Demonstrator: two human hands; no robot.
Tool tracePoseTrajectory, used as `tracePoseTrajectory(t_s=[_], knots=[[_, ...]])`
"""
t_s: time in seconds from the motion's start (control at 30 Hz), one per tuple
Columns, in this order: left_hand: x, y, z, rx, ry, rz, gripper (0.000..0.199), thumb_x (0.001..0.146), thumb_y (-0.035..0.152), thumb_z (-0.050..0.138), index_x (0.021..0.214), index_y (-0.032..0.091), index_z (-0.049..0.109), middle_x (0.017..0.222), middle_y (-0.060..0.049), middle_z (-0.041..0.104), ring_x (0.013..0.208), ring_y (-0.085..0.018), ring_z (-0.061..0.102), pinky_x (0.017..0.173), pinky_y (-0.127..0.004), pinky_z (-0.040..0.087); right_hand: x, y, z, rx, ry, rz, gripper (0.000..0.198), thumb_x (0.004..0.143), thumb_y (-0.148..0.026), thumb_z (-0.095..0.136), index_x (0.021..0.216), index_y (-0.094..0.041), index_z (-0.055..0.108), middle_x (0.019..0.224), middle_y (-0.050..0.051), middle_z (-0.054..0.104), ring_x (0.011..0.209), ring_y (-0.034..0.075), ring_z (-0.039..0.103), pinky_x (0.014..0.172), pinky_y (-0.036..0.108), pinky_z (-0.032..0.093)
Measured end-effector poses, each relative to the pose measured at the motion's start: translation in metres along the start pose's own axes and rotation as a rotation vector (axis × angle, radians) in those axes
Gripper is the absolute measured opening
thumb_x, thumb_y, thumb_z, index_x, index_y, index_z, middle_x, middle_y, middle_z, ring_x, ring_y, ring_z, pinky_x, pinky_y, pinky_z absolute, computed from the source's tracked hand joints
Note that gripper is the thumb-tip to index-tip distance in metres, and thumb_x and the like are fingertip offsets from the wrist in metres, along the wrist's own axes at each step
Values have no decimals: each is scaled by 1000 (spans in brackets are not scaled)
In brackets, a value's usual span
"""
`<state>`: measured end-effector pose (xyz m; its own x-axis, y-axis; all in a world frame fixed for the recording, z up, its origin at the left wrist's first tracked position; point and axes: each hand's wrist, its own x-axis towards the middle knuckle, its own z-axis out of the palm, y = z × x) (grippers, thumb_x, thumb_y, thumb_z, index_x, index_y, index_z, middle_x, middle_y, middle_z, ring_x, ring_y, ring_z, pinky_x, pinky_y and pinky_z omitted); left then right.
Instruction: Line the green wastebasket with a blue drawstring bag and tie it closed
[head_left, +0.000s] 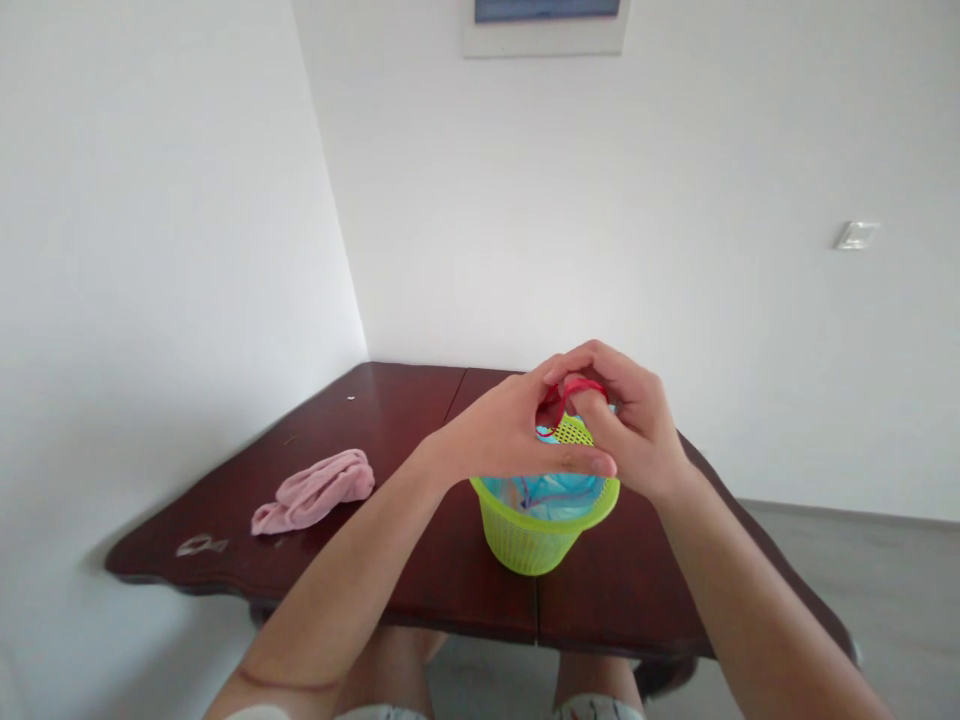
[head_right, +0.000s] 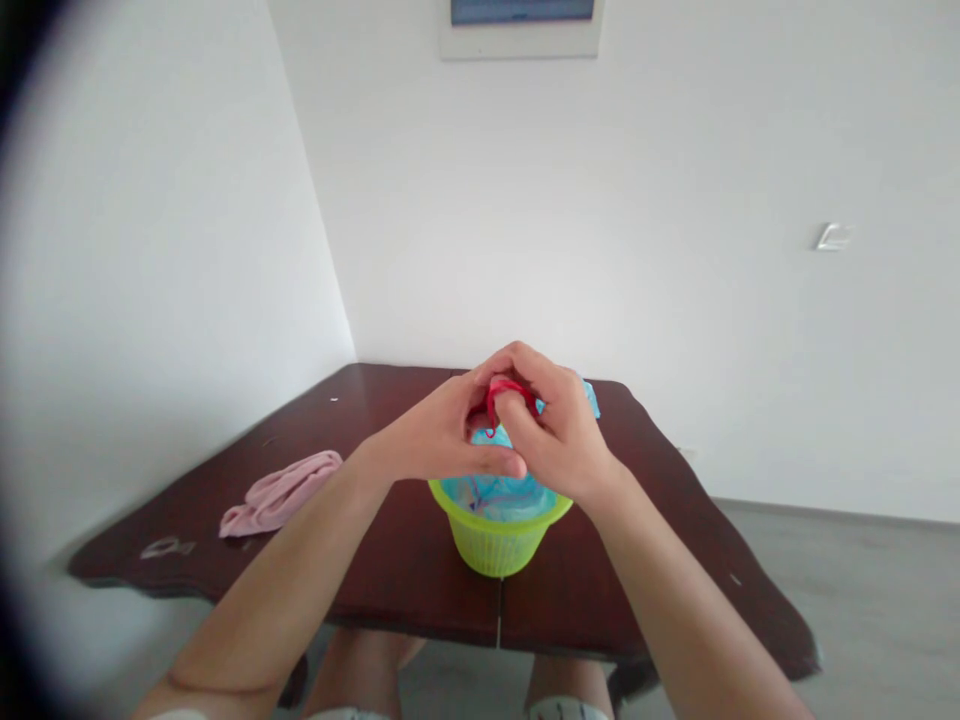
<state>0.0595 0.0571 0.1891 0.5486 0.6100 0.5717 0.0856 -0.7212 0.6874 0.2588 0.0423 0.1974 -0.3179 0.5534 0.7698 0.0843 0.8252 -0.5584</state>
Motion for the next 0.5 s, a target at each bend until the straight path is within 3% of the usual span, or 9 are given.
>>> tracePoseTrajectory(t_s=[0.13, 0.33, 0.5], knots=[[0, 3, 3, 38, -18, 6, 75, 83, 50, 111, 144, 25, 76, 104, -5, 80, 95, -27, 75, 83, -39, 63, 8, -25, -3, 9, -35, 37, 9, 99, -16, 70, 101, -24, 73, 90, 1, 77, 80, 19, 75, 74, 35, 61], [-2, 8, 2, 173, 4, 43, 22, 92, 22, 85, 113, 22, 79, 97, -4, 81, 89, -24, 74, 79, -36, 59, 3, -47, -3, -303, -18, -108, 23, 91, -7, 73, 104, -26, 76, 92, 2, 73, 80, 19, 64, 71, 35, 52], [-7, 16, -4, 100, 44, -4, 15, 87, 18, 71, 99, 20, 80, 87, -1, 80, 83, -20, 74, 73, -29, 57, -7, -50, 0, -369, -48, -143, 27, 90, -5, 71, 106, -27, 75, 95, 1, 75, 81, 19, 65, 73, 34, 53]])
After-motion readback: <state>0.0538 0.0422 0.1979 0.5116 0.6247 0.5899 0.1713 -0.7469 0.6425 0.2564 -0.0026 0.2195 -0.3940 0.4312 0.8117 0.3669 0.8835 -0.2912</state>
